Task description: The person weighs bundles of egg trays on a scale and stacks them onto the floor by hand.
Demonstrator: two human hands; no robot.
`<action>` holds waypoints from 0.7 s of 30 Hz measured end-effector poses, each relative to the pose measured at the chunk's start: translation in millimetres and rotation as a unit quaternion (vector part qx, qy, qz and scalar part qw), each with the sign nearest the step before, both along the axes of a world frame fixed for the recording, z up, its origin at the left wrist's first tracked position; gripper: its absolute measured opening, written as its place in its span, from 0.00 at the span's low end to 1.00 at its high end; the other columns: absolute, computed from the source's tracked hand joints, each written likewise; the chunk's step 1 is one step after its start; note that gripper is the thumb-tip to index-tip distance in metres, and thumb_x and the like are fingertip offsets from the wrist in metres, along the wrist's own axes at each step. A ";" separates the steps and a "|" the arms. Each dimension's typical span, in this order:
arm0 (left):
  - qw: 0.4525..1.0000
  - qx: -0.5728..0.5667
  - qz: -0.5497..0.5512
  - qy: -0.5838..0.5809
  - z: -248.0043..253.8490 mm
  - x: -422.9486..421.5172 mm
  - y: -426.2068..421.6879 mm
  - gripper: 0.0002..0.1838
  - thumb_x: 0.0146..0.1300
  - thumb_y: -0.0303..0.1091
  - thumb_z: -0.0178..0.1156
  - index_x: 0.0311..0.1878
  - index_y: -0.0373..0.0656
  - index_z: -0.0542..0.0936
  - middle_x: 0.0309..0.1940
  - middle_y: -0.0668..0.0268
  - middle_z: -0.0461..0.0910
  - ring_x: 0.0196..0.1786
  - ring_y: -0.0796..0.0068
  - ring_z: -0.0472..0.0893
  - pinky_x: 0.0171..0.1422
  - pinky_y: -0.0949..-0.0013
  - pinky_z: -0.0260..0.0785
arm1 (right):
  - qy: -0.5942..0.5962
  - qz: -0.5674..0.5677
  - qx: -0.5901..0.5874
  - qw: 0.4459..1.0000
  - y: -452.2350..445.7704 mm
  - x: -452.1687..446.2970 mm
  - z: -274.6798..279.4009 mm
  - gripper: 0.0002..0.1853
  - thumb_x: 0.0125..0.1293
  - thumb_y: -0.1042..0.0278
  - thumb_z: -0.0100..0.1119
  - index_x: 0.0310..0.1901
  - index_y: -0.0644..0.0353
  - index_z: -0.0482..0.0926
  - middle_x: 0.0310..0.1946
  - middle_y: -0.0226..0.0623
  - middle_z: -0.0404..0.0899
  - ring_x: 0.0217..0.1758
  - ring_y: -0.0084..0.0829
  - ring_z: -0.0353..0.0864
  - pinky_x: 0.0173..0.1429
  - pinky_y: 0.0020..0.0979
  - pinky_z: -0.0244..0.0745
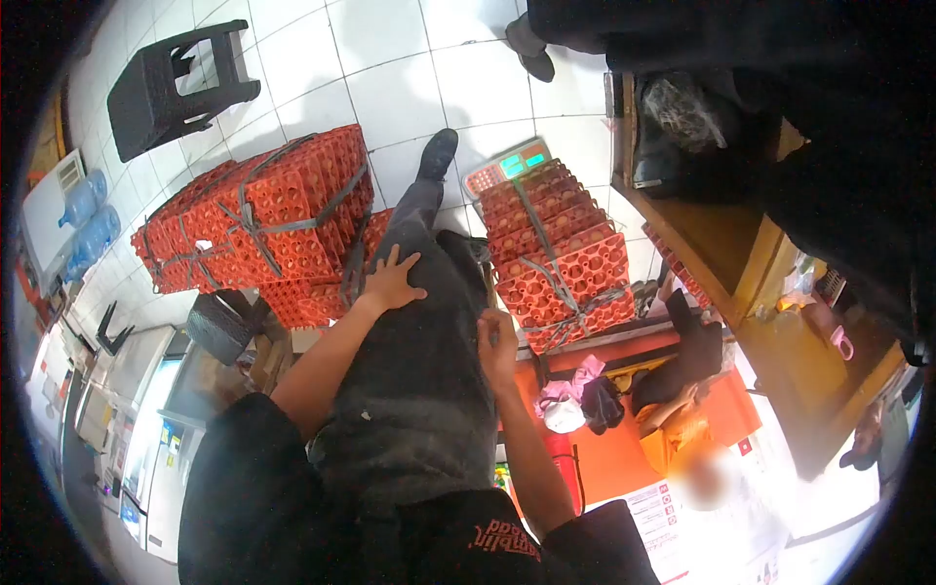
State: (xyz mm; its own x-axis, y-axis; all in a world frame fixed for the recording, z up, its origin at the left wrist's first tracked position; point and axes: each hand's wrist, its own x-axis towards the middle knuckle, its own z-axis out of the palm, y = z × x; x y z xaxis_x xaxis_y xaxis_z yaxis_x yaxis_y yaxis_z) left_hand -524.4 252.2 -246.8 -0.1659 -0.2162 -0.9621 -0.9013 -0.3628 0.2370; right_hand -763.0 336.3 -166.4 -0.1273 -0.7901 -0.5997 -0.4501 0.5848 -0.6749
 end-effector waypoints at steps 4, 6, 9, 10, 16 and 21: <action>0.999 -0.006 0.031 0.017 -33.0 4.4 14.2 0.49 0.48 0.59 0.69 0.74 0.63 0.61 0.79 0.54 0.43 0.74 0.33 0.52 0.72 0.39 0.56 | -0.004 0.000 0.156 0.988 41.1 -20.0 -8.8 0.12 0.67 0.66 0.61 0.48 0.61 0.75 0.48 0.42 0.79 0.43 0.36 0.81 0.48 0.36 0.75; 0.991 -0.053 0.119 0.019 -81.3 13.7 29.7 0.49 0.49 0.61 0.68 0.74 0.57 0.63 0.75 0.50 0.54 0.73 0.40 0.59 0.73 0.47 0.58 | 0.092 0.136 0.121 0.979 81.9 -31.1 -25.8 0.16 0.68 0.59 0.60 0.49 0.61 0.77 0.51 0.46 0.79 0.51 0.43 0.80 0.55 0.41 0.74; 0.990 0.012 0.137 0.007 -125.5 32.1 12.0 0.45 0.52 0.59 0.66 0.71 0.50 0.66 0.69 0.49 0.65 0.71 0.49 0.67 0.72 0.54 0.62 | 0.104 0.144 0.280 0.943 96.0 -31.2 -22.0 0.20 0.67 0.56 0.62 0.53 0.62 0.76 0.53 0.47 0.79 0.58 0.45 0.78 0.60 0.42 0.72; 0.998 0.009 0.063 -0.003 -141.4 33.5 -4.5 0.41 0.54 0.57 0.64 0.69 0.48 0.68 0.66 0.49 0.69 0.69 0.52 0.69 0.71 0.56 0.63 | 0.103 0.144 0.278 0.944 97.8 -32.1 -29.7 0.20 0.67 0.56 0.62 0.53 0.62 0.76 0.53 0.47 0.79 0.58 0.45 0.78 0.60 0.42 0.72; 0.963 -0.239 0.024 0.118 -195.2 -4.9 -125.9 0.26 0.63 0.48 0.55 0.60 0.43 0.77 0.58 0.51 0.77 0.61 0.49 0.76 0.67 0.57 0.66 | 0.005 0.053 0.178 0.983 62.0 -23.8 -39.0 0.25 0.67 0.48 0.59 0.55 0.61 0.76 0.48 0.45 0.82 0.52 0.42 0.82 0.57 0.38 0.74; 0.939 -0.311 0.101 0.106 -181.8 -26.0 -179.0 0.19 0.65 0.44 0.54 0.50 0.43 0.82 0.56 0.53 0.79 0.56 0.51 0.79 0.61 0.60 0.71 | -0.055 0.083 0.335 0.937 28.7 -5.1 -40.0 0.19 0.69 0.52 0.55 0.50 0.60 0.79 0.30 0.40 0.83 0.32 0.32 0.85 0.46 0.36 0.75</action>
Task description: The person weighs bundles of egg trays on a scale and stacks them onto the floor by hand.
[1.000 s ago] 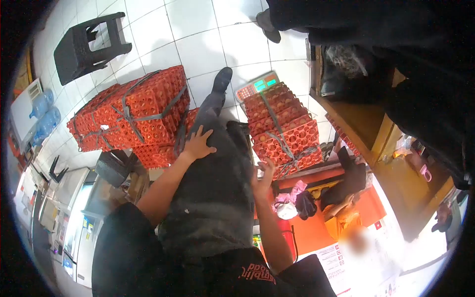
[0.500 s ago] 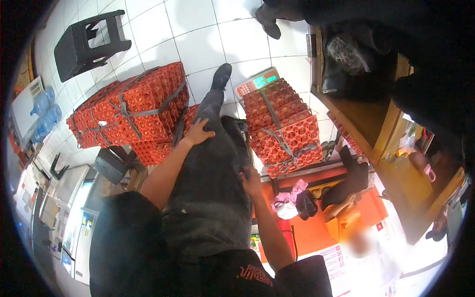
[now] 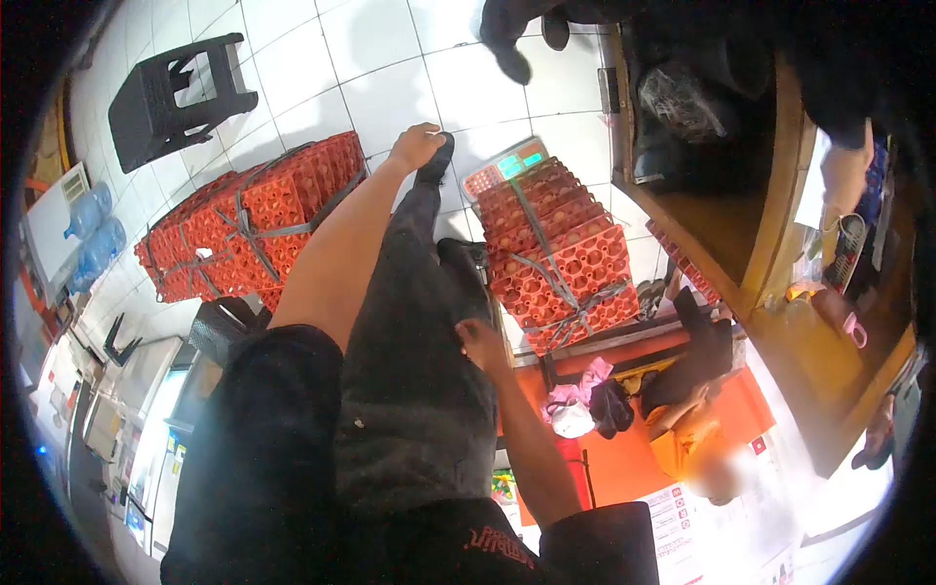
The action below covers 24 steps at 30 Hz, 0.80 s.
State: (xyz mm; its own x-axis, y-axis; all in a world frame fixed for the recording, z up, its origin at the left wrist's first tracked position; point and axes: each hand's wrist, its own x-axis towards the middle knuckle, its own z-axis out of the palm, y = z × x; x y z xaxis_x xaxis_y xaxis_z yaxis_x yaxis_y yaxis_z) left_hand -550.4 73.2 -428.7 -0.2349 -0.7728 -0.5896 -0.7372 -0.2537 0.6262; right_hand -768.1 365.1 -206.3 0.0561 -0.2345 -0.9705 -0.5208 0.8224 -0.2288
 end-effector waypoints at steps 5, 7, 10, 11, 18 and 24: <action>0.997 0.064 -0.048 0.014 35.5 -2.2 20.7 0.22 0.62 0.46 0.57 0.55 0.43 0.81 0.58 0.54 0.78 0.61 0.52 0.76 0.67 0.59 0.67 | -0.019 0.011 -0.028 0.999 14.2 14.5 -15.3 0.21 0.69 0.49 0.54 0.46 0.60 0.82 0.31 0.42 0.83 0.31 0.34 0.84 0.45 0.37 0.74; 0.996 0.041 -0.080 0.007 -23.8 24.5 76.0 0.22 0.62 0.46 0.57 0.54 0.43 0.81 0.58 0.54 0.78 0.61 0.52 0.76 0.67 0.59 0.67 | -0.026 0.036 0.018 0.999 16.2 15.8 -12.7 0.21 0.69 0.48 0.54 0.45 0.60 0.83 0.33 0.44 0.84 0.34 0.36 0.84 0.46 0.38 0.74; 0.968 0.041 -0.240 -0.056 26.4 28.6 102.7 0.21 0.61 0.47 0.58 0.52 0.43 0.82 0.58 0.54 0.78 0.60 0.53 0.76 0.66 0.57 0.67 | -0.028 0.053 -0.040 0.997 26.3 13.5 -15.1 0.23 0.69 0.46 0.54 0.48 0.59 0.82 0.40 0.49 0.84 0.46 0.42 0.84 0.52 0.40 0.74; 0.967 0.043 -0.243 -0.055 29.3 33.2 126.0 0.21 0.61 0.47 0.58 0.52 0.43 0.82 0.58 0.54 0.78 0.60 0.53 0.76 0.66 0.57 0.67 | -0.006 0.044 -0.006 0.999 33.6 11.8 -15.4 0.23 0.69 0.45 0.53 0.48 0.58 0.82 0.44 0.51 0.83 0.51 0.45 0.81 0.55 0.41 0.73; 0.976 0.214 -0.010 -0.043 56.6 77.0 205.5 0.21 0.61 0.46 0.59 0.48 0.38 0.81 0.46 0.51 0.83 0.52 0.51 0.81 0.59 0.56 0.70 | 0.098 0.064 0.045 0.992 33.7 -9.1 6.3 0.31 0.64 0.35 0.54 0.49 0.58 0.82 0.49 0.54 0.81 0.58 0.52 0.78 0.61 0.44 0.70; 0.942 0.306 0.130 0.039 108.5 74.7 243.4 0.37 0.65 0.59 0.54 0.70 0.44 0.68 0.72 0.57 0.65 0.74 0.61 0.62 0.75 0.62 0.52 | 0.079 0.011 -0.030 0.996 80.4 -35.0 3.5 0.30 0.63 0.36 0.57 0.49 0.59 0.82 0.44 0.52 0.83 0.54 0.49 0.81 0.59 0.43 0.72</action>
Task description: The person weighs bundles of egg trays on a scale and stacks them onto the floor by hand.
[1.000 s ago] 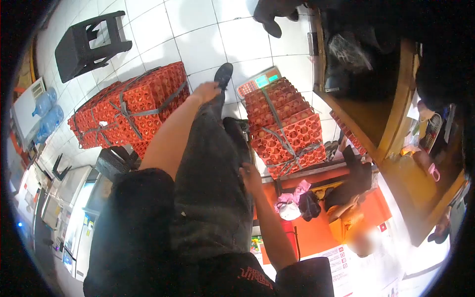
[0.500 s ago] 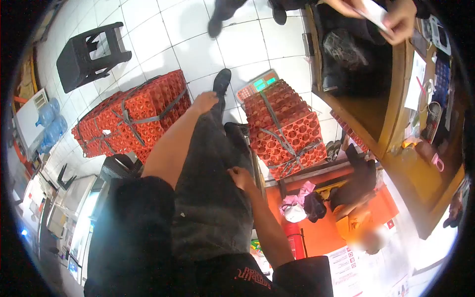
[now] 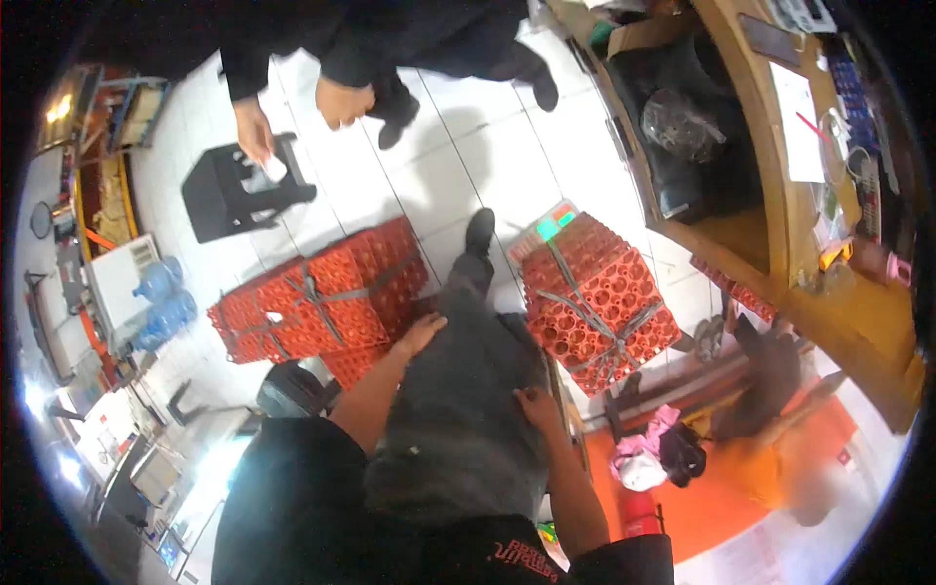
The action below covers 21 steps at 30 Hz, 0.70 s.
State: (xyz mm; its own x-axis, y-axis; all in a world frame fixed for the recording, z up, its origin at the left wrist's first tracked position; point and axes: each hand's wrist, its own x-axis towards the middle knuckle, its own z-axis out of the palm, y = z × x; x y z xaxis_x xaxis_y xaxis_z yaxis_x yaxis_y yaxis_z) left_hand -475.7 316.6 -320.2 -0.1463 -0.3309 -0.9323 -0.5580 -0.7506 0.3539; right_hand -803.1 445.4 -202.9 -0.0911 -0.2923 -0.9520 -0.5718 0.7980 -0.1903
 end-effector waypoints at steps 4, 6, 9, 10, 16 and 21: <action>0.980 0.141 0.121 0.078 81.4 -2.8 12.5 0.46 0.65 0.66 0.50 0.78 0.46 0.52 0.78 0.61 0.50 0.79 0.61 0.51 0.79 0.60 0.42 | -0.054 -0.052 -0.088 0.993 53.3 -16.3 -14.9 0.26 0.64 0.41 0.59 0.46 0.59 0.82 0.44 0.48 0.84 0.52 0.46 0.82 0.56 0.40 0.74; 0.969 0.145 0.135 0.148 105.6 -8.4 12.4 0.47 0.65 0.67 0.49 0.78 0.47 0.49 0.78 0.61 0.49 0.78 0.60 0.51 0.79 0.59 0.43 | -0.062 -0.067 -0.154 0.984 35.9 -31.5 24.0 0.25 0.65 0.43 0.59 0.44 0.61 0.83 0.41 0.48 0.85 0.50 0.46 0.83 0.55 0.40 0.75; 0.982 0.100 0.148 0.063 211.8 -29.0 16.1 0.43 0.66 0.68 0.48 0.73 0.45 0.64 0.72 0.62 0.63 0.69 0.62 0.66 0.73 0.61 0.57 | -0.094 -0.112 -0.223 0.964 59.2 -57.9 20.9 0.25 0.67 0.46 0.59 0.48 0.63 0.83 0.38 0.46 0.85 0.46 0.38 0.83 0.54 0.36 0.74; 0.979 0.097 0.172 0.058 224.9 -29.3 30.2 0.43 0.66 0.68 0.48 0.73 0.45 0.64 0.72 0.62 0.63 0.69 0.62 0.66 0.73 0.61 0.57 | -0.080 -0.108 -0.190 0.973 42.6 -65.5 62.2 0.22 0.68 0.49 0.59 0.47 0.63 0.83 0.30 0.39 0.82 0.34 0.30 0.80 0.42 0.32 0.74; 0.921 0.110 0.314 0.201 185.2 -25.8 93.0 0.39 0.65 0.69 0.49 0.63 0.43 0.76 0.55 0.66 0.80 0.56 0.70 0.77 0.65 0.66 0.65 | -0.154 -0.277 -0.108 0.942 74.4 -112.6 100.1 0.17 0.71 0.54 0.55 0.41 0.60 0.83 0.22 0.26 0.74 0.23 0.18 0.70 0.29 0.24 0.66; 0.912 -0.094 0.348 0.197 193.8 -44.8 127.9 0.32 0.71 0.61 0.48 0.61 0.42 0.78 0.51 0.67 0.80 0.53 0.74 0.77 0.62 0.69 0.67 | -0.164 -0.321 -0.309 0.880 103.2 -120.5 86.7 0.16 0.72 0.55 0.55 0.42 0.61 0.82 0.19 0.21 0.68 0.20 0.14 0.62 0.25 0.21 0.57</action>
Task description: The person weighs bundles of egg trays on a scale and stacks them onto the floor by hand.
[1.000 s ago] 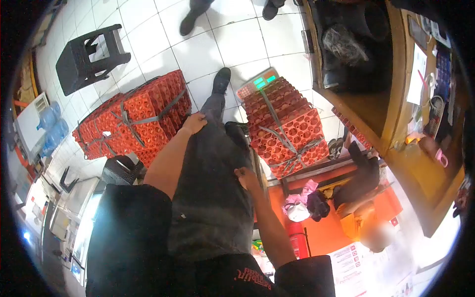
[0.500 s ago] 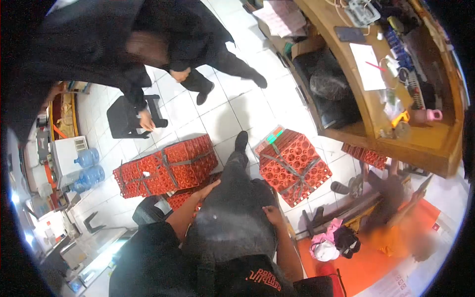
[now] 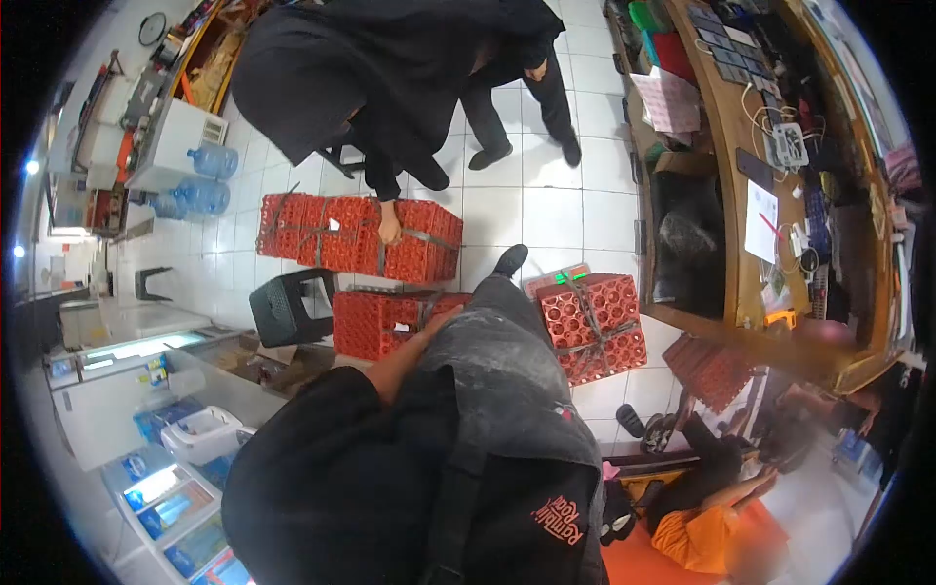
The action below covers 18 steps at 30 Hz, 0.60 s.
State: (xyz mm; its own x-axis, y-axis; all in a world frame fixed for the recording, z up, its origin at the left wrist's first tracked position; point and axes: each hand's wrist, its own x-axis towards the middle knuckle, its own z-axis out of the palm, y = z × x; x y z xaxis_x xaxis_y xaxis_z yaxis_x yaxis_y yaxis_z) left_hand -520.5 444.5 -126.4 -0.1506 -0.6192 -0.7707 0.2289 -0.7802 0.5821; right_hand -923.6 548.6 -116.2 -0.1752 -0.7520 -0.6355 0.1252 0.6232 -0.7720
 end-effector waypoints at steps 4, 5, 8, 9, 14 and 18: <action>0.995 -0.052 0.075 0.025 -4.3 -1.3 42.7 0.28 0.73 0.55 0.48 0.60 0.42 0.78 0.50 0.68 0.80 0.52 0.76 0.76 0.60 0.71 0.67 | 0.072 0.029 -0.067 0.995 1.5 -19.6 14.6 0.16 0.73 0.56 0.55 0.43 0.62 0.82 0.20 0.21 0.68 0.21 0.14 0.62 0.25 0.22 0.56; 0.996 -0.028 0.083 -0.005 5.7 0.1 43.6 0.25 0.74 0.51 0.49 0.60 0.40 0.78 0.50 0.69 0.80 0.51 0.77 0.76 0.59 0.72 0.68 | 0.092 0.034 -0.092 0.991 -2.8 -25.2 19.2 0.16 0.73 0.56 0.55 0.43 0.62 0.81 0.20 0.21 0.67 0.21 0.14 0.62 0.25 0.22 0.56; 0.996 -0.001 0.085 -0.025 3.1 -4.0 61.7 0.23 0.75 0.46 0.50 0.60 0.39 0.78 0.49 0.69 0.80 0.50 0.78 0.77 0.58 0.73 0.69 | 0.174 0.023 -0.165 0.971 -38.5 -50.2 35.6 0.16 0.73 0.56 0.55 0.44 0.63 0.81 0.20 0.20 0.67 0.22 0.14 0.61 0.25 0.22 0.55; 0.996 -0.002 0.082 -0.033 -1.0 -1.0 68.4 0.22 0.75 0.46 0.50 0.60 0.39 0.78 0.49 0.69 0.80 0.50 0.78 0.77 0.58 0.73 0.68 | 0.204 -0.033 -0.082 0.975 -61.7 -56.3 56.2 0.17 0.73 0.55 0.54 0.41 0.62 0.80 0.19 0.20 0.65 0.22 0.14 0.60 0.25 0.22 0.55; 0.995 -0.016 0.006 -0.098 -11.2 26.3 77.7 0.22 0.74 0.44 0.51 0.59 0.37 0.78 0.50 0.68 0.81 0.52 0.78 0.77 0.59 0.73 0.68 | 0.134 -0.138 -0.330 0.924 -151.3 -109.7 225.6 0.18 0.74 0.60 0.51 0.48 0.70 0.78 0.23 0.24 0.66 0.24 0.18 0.62 0.28 0.23 0.57; 0.970 -0.086 -0.133 -0.184 -12.9 54.3 53.9 0.21 0.73 0.43 0.51 0.58 0.36 0.79 0.51 0.67 0.81 0.53 0.77 0.77 0.59 0.73 0.68 | 0.116 -0.076 -0.590 0.796 -141.0 -114.5 383.0 0.18 0.74 0.60 0.51 0.47 0.70 0.77 0.24 0.26 0.67 0.25 0.20 0.63 0.28 0.24 0.58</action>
State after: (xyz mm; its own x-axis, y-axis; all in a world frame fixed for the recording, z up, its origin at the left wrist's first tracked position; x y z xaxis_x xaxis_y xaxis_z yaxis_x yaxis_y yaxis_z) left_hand -466.2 498.4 -139.3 -0.0572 -0.7208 -0.6908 -0.2148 -0.6668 0.7136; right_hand -1038.1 407.5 266.8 -0.3307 -0.7605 0.5589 -0.1002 -0.5605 -0.8220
